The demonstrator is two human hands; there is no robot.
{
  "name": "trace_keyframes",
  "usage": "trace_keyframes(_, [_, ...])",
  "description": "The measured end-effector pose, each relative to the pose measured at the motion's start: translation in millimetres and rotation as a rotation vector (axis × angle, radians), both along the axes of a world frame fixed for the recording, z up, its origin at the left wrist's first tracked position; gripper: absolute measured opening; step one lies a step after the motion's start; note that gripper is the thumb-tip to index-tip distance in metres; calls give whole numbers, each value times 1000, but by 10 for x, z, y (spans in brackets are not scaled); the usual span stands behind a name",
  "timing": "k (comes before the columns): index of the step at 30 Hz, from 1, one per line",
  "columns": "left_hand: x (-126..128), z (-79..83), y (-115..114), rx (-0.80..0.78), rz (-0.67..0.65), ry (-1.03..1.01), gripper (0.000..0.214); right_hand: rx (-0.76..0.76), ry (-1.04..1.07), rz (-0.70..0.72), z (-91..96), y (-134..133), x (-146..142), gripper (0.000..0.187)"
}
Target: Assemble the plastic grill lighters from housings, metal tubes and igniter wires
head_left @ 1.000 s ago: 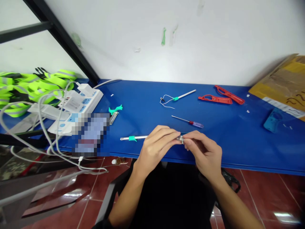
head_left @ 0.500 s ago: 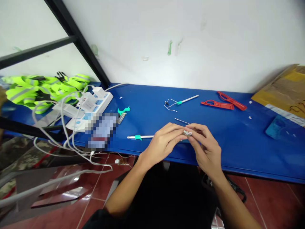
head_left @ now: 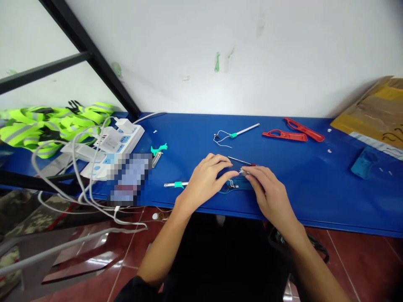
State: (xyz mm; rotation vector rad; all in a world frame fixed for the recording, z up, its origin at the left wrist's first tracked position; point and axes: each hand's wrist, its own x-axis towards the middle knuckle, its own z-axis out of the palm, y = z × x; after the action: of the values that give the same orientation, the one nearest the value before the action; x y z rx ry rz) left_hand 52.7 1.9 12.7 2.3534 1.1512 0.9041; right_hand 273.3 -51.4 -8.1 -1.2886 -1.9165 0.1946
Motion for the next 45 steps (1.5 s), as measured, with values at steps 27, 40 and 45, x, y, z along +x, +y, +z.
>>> trace_keyframes(27, [-44, 14, -61, 19, -43, 77, 14, -1, -213, 96, -4, 0, 0, 30])
trace_keyframes(40, [-2, -34, -74, 90, -5, 164, 19, 3, -233, -171, -45, 1, -8, 28])
trace_keyframes(45, [-112, 109, -18, 199, 182, 118, 25, 11, -275, -278, -86, 1, 14, 28])
